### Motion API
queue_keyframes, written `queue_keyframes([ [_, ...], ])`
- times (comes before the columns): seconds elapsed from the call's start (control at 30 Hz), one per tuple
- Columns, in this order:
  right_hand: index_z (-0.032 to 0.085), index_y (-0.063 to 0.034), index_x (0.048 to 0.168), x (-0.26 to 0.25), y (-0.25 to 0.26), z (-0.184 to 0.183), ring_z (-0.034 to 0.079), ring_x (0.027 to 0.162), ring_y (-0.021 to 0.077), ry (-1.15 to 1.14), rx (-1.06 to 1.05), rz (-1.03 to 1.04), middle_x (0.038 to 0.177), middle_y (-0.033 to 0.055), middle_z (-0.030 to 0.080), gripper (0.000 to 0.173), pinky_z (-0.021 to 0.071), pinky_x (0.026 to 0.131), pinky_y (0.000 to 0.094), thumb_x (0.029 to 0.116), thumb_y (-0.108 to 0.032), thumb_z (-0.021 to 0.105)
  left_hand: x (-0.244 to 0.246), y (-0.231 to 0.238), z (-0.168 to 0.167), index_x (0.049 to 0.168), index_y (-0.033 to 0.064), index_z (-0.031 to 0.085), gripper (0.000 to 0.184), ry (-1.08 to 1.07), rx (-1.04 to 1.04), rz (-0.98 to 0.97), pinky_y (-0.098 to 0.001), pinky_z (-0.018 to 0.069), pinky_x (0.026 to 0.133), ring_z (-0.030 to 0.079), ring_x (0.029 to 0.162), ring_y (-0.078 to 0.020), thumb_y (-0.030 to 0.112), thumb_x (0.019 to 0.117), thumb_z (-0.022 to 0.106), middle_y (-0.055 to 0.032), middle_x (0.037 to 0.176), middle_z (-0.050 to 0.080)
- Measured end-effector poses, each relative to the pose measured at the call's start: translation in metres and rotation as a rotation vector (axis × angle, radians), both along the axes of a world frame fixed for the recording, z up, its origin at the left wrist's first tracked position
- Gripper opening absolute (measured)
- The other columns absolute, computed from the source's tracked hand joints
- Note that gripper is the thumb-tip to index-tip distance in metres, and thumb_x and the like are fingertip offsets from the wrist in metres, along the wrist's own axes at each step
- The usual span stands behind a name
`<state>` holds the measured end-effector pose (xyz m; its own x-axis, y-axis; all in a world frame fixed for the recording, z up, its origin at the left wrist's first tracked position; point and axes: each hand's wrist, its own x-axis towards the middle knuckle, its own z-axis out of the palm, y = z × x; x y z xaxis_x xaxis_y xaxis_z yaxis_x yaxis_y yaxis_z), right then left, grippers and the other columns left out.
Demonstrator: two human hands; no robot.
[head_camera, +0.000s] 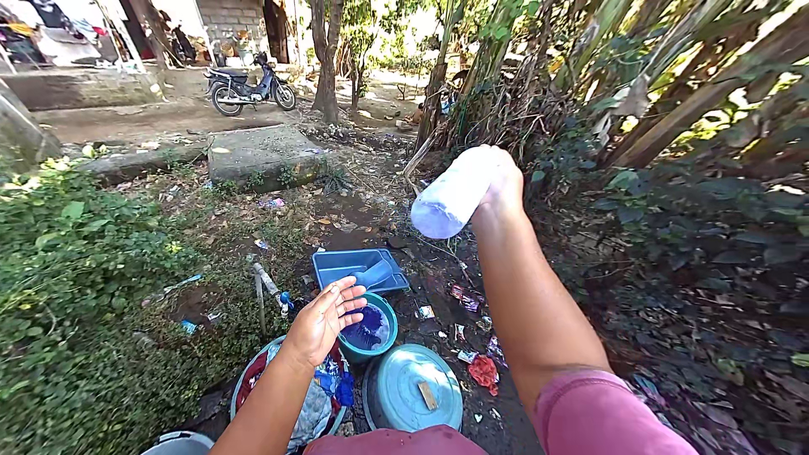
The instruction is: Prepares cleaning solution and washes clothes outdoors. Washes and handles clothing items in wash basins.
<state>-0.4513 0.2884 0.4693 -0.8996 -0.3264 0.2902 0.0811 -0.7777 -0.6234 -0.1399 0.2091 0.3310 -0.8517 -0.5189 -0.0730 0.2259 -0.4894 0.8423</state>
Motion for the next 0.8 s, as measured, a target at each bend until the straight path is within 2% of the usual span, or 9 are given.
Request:
queue_keyframes([
  [0.1,0.052,-0.0104,0.105,-0.014,0.004,-0.001,0.064,0.079,0.0152,-0.035,0.019,-0.104,0.087,0.0048,0.06,0.01,0.0585,0.072,0.0369,0.1073,-0.016,0.044,0.005,0.001,-0.003,0.14,0.0017,0.051,0.046,-0.016,0.002,0.024,-0.0427,0.0565,0.094,0.068,0.113,-0.0266,0.023,0.1103,0.023,-0.0142,0.128,0.067],
  [0.2,0.059,-0.0097,0.119,0.013,0.013,0.016,0.066,0.084,0.0127,0.07,0.178,-0.137,0.093,0.0022,0.064,0.022,0.0587,0.076,0.0338,0.1096,-0.023,0.044,0.007,-0.001,-0.011,0.14,0.002,0.052,0.047,-0.036,0.021,0.041,-0.0426,0.0562,0.095,0.068,0.113,-0.0265,0.024,0.1106,0.022,-0.0143,0.128,0.067],
  [0.27,0.059,-0.0088,0.126,0.027,0.021,0.024,0.068,0.087,0.0145,0.192,0.233,-0.099,0.099,0.0034,0.067,0.029,0.0599,0.079,0.0354,0.1105,-0.025,0.04,0.008,-0.002,-0.014,0.138,0.0017,0.053,0.047,-0.045,0.042,0.077,-0.0427,0.0572,0.093,0.069,0.11,-0.027,0.024,0.1113,0.022,-0.0147,0.125,0.068],
  [0.37,0.057,-0.0062,0.13,-0.006,0.031,0.035,0.064,0.092,0.0099,0.353,0.314,-0.287,0.105,0.0018,0.063,0.033,0.0566,0.083,0.0316,0.1098,-0.024,0.038,0.013,0.0,-0.015,0.137,0.0024,0.055,0.047,-0.059,0.045,0.117,-0.0418,0.0579,0.091,0.07,0.108,-0.0263,0.024,0.1116,0.021,-0.0141,0.122,0.07],
  [0.47,0.049,-0.0023,0.138,-0.029,0.039,0.041,0.063,0.1,0.0129,0.45,0.401,-0.439,0.116,0.0086,0.06,0.039,0.0556,0.089,0.0332,0.11,-0.025,0.036,0.013,0.001,-0.017,0.137,0.0035,0.054,0.048,-0.05,0.026,0.111,-0.0415,0.0576,0.092,0.07,0.108,-0.0253,0.023,0.111,0.019,-0.0128,0.122,0.07],
  [0.53,0.045,-0.0004,0.14,-0.007,0.044,0.034,0.066,0.093,0.015,0.634,0.46,-0.375,0.111,0.0101,0.062,0.04,0.0587,0.085,0.0365,0.1098,-0.025,0.035,0.011,0.001,-0.021,0.136,0.0042,0.054,0.048,-0.056,0.029,0.107,-0.0414,0.0578,0.092,0.07,0.107,-0.0247,0.024,0.1113,0.019,-0.012,0.122,0.07],
  [0.6,0.048,-0.001,0.133,0.017,0.05,0.023,0.068,0.085,0.0148,0.78,0.442,-0.29,0.102,0.007,0.064,0.034,0.061,0.079,0.0369,0.109,-0.021,0.036,0.012,0.001,-0.026,0.136,0.004,0.055,0.048,-0.064,0.009,0.108,-0.0412,0.0584,0.091,0.071,0.106,-0.0241,0.025,0.1109,0.019,-0.0114,0.121,0.071],
  [0.7,0.049,0.0024,0.133,0.009,0.069,0.008,0.068,0.09,0.0145,0.895,0.55,-0.33,0.108,0.0095,0.064,0.034,0.0605,0.082,0.0364,0.1074,-0.017,0.038,0.019,0.0,-0.04,0.137,0.0045,0.053,0.05,-0.115,-0.042,0.116,-0.0415,0.0581,0.091,0.07,0.107,-0.0235,0.027,0.1103,0.016,-0.0095,0.121,0.071],
  [0.8,0.05,0.0011,0.137,-0.008,0.098,-0.025,0.069,0.095,0.0146,0.972,0.825,-0.444,0.113,0.0126,0.067,0.039,0.0592,0.085,0.0356,0.1062,-0.022,0.044,0.03,-0.002,-0.061,0.137,0.0065,0.052,0.05,-0.203,-0.023,0.148,-0.0421,0.0577,0.092,0.069,0.109,-0.0236,0.029,0.1105,0.016,-0.0084,0.123,0.07],
])
